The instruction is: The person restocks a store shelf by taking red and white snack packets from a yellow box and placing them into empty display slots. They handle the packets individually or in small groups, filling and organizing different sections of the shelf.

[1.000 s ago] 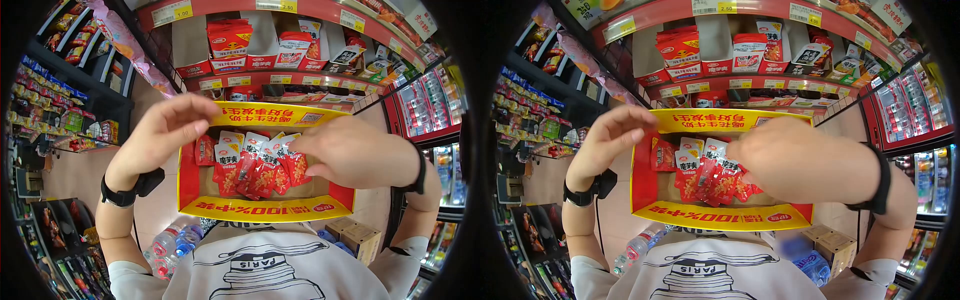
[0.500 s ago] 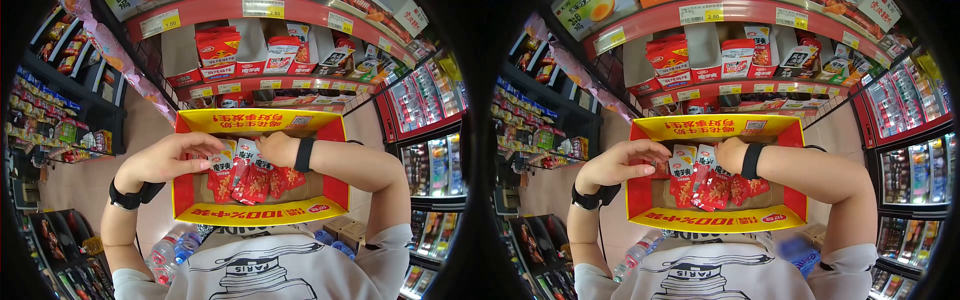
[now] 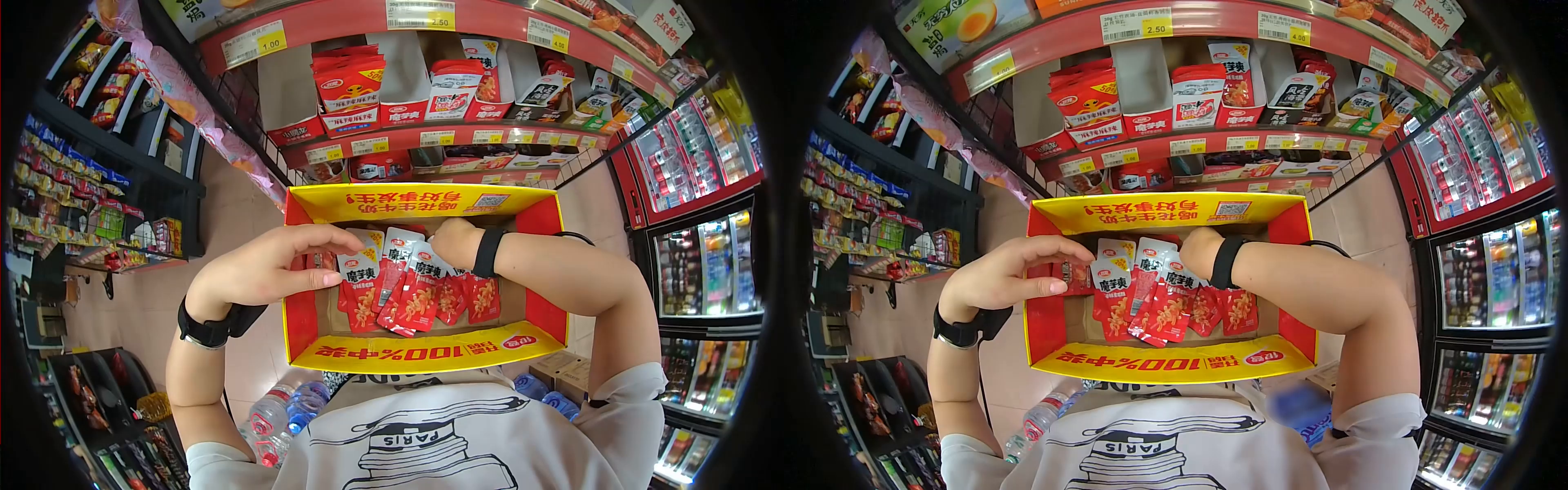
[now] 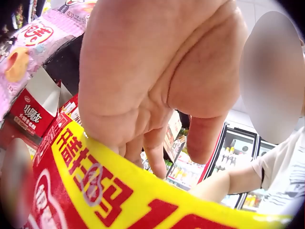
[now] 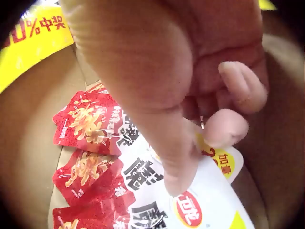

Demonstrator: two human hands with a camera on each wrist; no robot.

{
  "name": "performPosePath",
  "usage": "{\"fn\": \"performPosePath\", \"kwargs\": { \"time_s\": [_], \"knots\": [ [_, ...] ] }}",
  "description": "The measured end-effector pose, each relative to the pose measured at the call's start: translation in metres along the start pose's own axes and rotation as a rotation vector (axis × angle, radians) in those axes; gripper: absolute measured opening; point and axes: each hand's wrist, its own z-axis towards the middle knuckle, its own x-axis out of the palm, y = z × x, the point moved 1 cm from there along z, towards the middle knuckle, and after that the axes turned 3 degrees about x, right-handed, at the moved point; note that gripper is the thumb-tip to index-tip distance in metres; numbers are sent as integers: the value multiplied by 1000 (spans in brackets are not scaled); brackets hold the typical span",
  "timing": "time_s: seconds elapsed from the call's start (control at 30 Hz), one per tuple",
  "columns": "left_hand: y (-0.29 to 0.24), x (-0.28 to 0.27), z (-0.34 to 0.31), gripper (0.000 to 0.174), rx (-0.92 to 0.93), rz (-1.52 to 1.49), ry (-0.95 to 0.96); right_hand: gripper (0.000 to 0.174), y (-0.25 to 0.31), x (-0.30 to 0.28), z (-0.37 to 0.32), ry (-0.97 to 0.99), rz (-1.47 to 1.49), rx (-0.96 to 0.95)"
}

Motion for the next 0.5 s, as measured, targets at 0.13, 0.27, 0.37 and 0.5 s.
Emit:
{"fn": "performPosePath", "kwargs": {
  "time_s": [0.13, 0.27, 0.37, 0.5],
  "knots": [
    [3, 1, -1, 37, -35, -52, -6, 16, 1, -7, -5, 181, 8, -11],
    [4, 2, -2, 37, -14, -82, -19, 18, 0, -3, -6, 218, 49, -34],
    [5, 2, -2, 36, -15, -82, -17, 18, -1, 0, -5, 249, 51, -57],
    [5, 1, -2, 37, -9, -75, -15, 17, 1, -8, -9, 197, 70, -118]
  ]
}}
